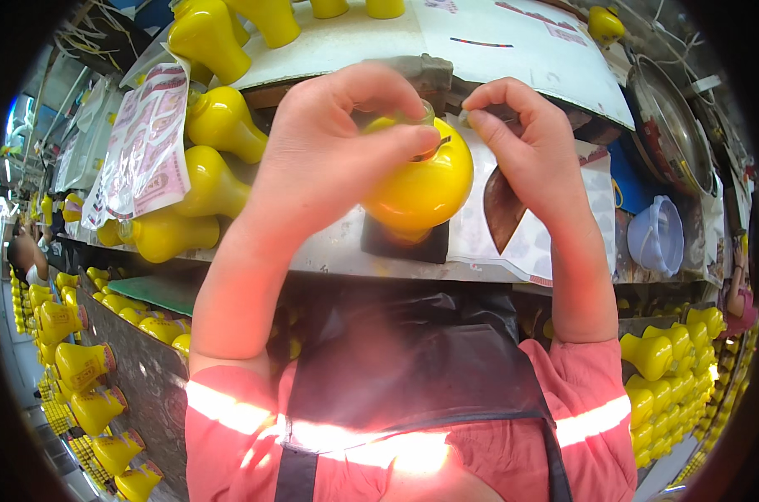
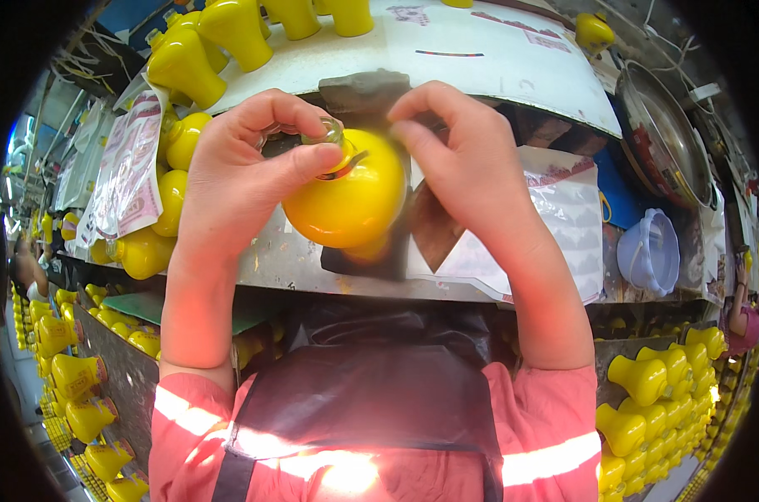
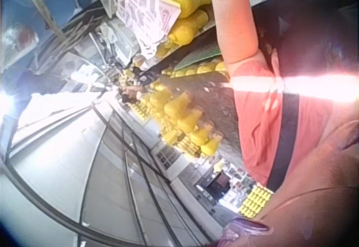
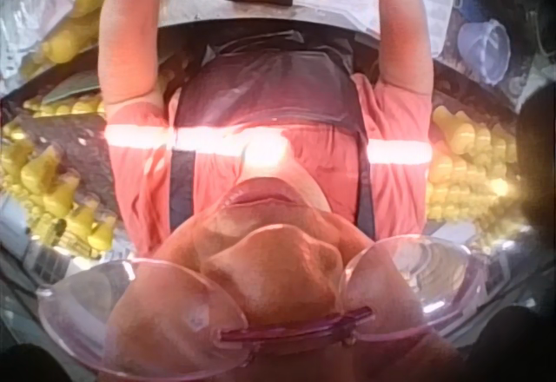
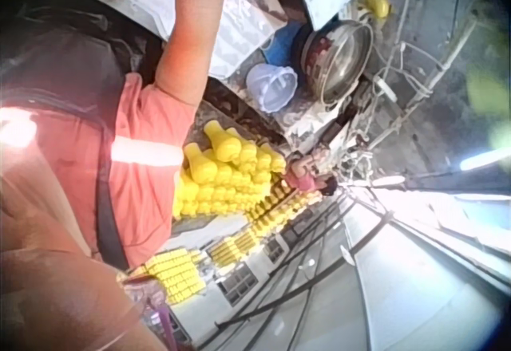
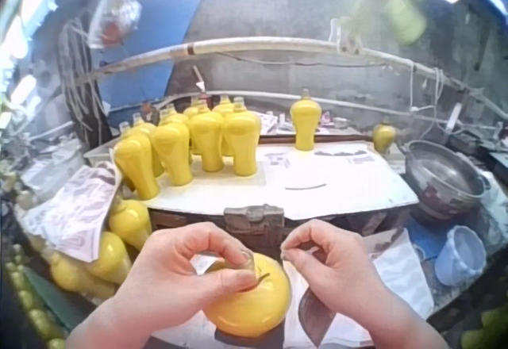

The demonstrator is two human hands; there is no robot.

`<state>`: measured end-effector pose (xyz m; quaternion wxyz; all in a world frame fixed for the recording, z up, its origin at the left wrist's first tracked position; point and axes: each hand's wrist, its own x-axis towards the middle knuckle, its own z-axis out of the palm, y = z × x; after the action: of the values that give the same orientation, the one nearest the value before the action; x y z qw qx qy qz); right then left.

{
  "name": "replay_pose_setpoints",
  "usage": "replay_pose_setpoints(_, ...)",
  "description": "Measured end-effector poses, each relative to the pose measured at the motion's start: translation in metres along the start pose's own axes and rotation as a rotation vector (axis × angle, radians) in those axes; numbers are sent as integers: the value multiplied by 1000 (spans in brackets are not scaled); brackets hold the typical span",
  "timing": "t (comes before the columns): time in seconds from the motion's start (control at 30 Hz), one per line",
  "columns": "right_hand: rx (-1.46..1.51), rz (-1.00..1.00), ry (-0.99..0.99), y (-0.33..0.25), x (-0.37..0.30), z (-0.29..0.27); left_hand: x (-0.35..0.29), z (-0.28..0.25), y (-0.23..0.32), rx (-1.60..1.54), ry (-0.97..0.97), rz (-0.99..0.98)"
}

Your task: The person applies a decorative label to the neck of a yellow ceramic vase, smooths it, and then applies a second label to the base. They repeat this process on multiple vases, handling each one individually and placing finished items aside.

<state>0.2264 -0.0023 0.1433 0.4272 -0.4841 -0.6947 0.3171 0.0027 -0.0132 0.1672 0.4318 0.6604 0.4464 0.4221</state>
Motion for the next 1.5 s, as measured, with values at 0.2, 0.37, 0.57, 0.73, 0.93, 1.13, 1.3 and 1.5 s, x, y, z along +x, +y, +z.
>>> replay_pose_setpoints(0.2, 172, 15, -120, 9, 0, -1, -1, -7, -19, -369, -116, 34)
replay_pose_setpoints(0.37, 77, 9, -138, 3, 7, 6, -4, -14, -36, -333, -19, 76)
replay_pose_setpoints(0.57, -10, -133, -174, -7, 22, 8, -2, -19, -43, -216, -37, 122)
replay_pose_setpoints(0.73, -61, -30, -222, -19, 27, 12, 1, -22, -41, -170, -36, 129)
replay_pose_setpoints(0.93, 9, 250, -279, -23, 24, 10, 4, -24, -39, -70, -9, 129)
replay_pose_setpoints(1.13, 73, -1, -112, -25, 20, 18, 4, -19, -39, -51, 39, 186)
replay_pose_setpoints(1.3, -111, -48, -38, -30, 0, 23, 3, -19, -37, 11, 42, 191)
replay_pose_setpoints(1.5, -178, -171, 44, -23, 0, 33, 3, -16, -35, -50, 32, 190)
